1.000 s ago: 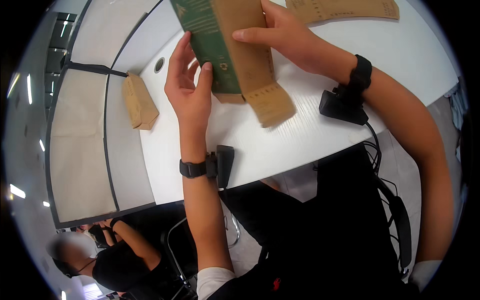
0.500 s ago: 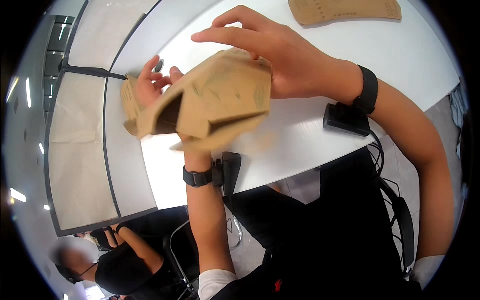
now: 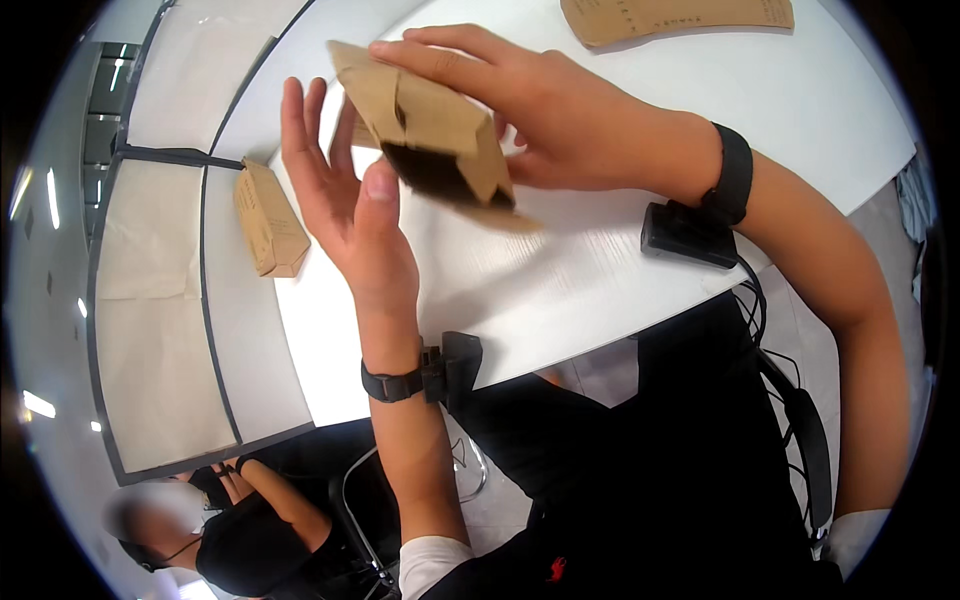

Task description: The person assembles several cardboard boxes by hand on a white desk, folding the flaps and interlocking them to form the structure.

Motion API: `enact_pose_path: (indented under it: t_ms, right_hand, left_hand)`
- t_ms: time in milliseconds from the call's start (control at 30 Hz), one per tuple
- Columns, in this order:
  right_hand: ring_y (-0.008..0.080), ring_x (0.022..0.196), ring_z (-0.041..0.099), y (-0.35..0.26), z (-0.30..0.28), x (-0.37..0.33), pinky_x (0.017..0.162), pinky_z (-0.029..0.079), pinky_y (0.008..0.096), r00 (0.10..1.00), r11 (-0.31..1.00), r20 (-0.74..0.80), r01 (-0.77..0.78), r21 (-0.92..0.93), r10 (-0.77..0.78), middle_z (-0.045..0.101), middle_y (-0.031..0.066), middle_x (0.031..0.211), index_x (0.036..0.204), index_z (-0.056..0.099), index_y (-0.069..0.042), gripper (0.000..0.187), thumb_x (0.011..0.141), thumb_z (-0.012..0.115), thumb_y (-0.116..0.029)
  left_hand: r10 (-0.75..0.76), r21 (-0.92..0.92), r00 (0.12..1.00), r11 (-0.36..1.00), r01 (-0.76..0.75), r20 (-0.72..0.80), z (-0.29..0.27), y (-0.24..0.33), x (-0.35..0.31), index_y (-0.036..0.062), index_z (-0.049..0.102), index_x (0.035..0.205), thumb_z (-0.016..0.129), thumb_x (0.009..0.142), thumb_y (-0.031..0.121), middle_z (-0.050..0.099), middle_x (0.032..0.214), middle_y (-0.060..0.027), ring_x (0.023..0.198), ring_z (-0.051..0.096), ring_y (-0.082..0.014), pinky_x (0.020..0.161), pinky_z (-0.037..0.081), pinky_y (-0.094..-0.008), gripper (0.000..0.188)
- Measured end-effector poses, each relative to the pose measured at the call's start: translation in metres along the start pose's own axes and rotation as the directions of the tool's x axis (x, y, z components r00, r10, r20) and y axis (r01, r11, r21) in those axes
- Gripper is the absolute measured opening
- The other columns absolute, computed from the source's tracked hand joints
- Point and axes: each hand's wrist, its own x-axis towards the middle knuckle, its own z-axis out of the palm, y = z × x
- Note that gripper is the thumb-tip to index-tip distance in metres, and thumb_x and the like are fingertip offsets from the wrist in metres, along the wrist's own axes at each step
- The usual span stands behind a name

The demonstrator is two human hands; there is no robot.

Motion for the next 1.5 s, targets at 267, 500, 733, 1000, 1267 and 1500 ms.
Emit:
enact_pose_path:
  t_ms: [267,500,733,1000,1267,1500]
  right_hand:
    - [0.0366,0.108,0.071,-0.001,0.01,-0.002,0.085,0.062,0.0346,0.994,0.992,-0.055,-0.095,-0.077,0.091,0.04,0.0239,0.156,0.154,0.042,-0.019,0.074,0.087,0.062,0.004]
    - [0.0395,0.127,0.061,0.0,0.015,-0.008,0.102,0.056,0.0408,0.974,0.91,0.091,-0.225,0.348,0.206,0.03,0.0274,0.161,0.156,0.035,-0.004,0.064,0.095,0.057,-0.009]
    - [0.0396,0.136,0.053,0.003,0.023,-0.011,0.11,0.052,0.0433,0.982,0.812,0.097,-0.19,0.551,0.164,0.028,0.0231,0.161,0.157,0.033,-0.006,0.07,0.094,0.064,-0.012]
    - [0.0396,0.146,0.041,-0.004,0.03,-0.015,0.116,0.046,0.0433,0.985,0.917,0.123,-0.155,0.368,0.118,0.027,0.0227,0.162,0.156,0.034,-0.008,0.076,0.091,0.072,-0.017]
    - [0.0348,0.133,0.052,0.001,0.028,-0.004,0.112,0.047,0.0424,1.0,0.901,-0.006,-0.02,0.433,0.025,0.046,0.0206,0.148,0.153,0.039,-0.005,0.087,0.084,0.083,-0.034]
    - [0.0397,0.136,0.051,0.009,0.033,-0.009,0.108,0.05,0.0445,0.993,0.994,-0.08,0.087,0.059,-0.082,0.04,0.0234,0.157,0.148,0.05,-0.012,0.076,0.08,0.081,-0.029]
  left_hand:
    - [-0.053,0.059,0.997,0.997,0.049,0.056,-0.013,0.0,0.002,0.014,0.041,0.156,0.087,0.078,0.022,0.029,0.164,-0.0143,0.15,0.033,-0.0371,0.11,0.048,-0.0574,0.091]
    - [-0.155,0.363,0.937,0.931,0.033,0.313,-0.018,-0.003,0.001,0.0198,0.054,0.149,0.091,0.068,0.027,0.022,0.166,-0.0167,0.147,0.04,-0.0361,0.11,0.047,-0.055,0.09]
    - [-0.379,0.422,0.918,0.856,0.298,0.121,-0.029,-0.005,0.004,0.0194,0.031,0.162,0.08,0.074,0.03,0.023,0.166,-0.0215,0.147,0.037,-0.041,0.11,0.046,-0.0545,0.102]
    - [-0.476,0.374,0.878,0.806,0.459,-0.051,-0.028,-0.002,0.003,0.0041,0.026,0.162,0.084,0.076,0.038,0.034,0.159,-0.0256,0.15,0.032,-0.0408,0.114,0.041,-0.0515,0.108]
    - [-0.609,-0.238,0.792,0.763,0.601,0.049,-0.008,-0.001,-0.002,0.0038,0.009,0.164,0.079,0.08,0.005,0.017,0.163,-0.0267,0.144,0.041,-0.0379,0.112,0.043,-0.0452,0.11]
    - [-0.664,-0.433,0.747,0.684,0.587,-0.036,-0.018,-0.015,0.002,0.0017,0.028,0.155,0.068,0.089,0.014,0.036,0.148,-0.0212,0.135,0.048,-0.0312,0.108,0.044,-0.0425,0.078]
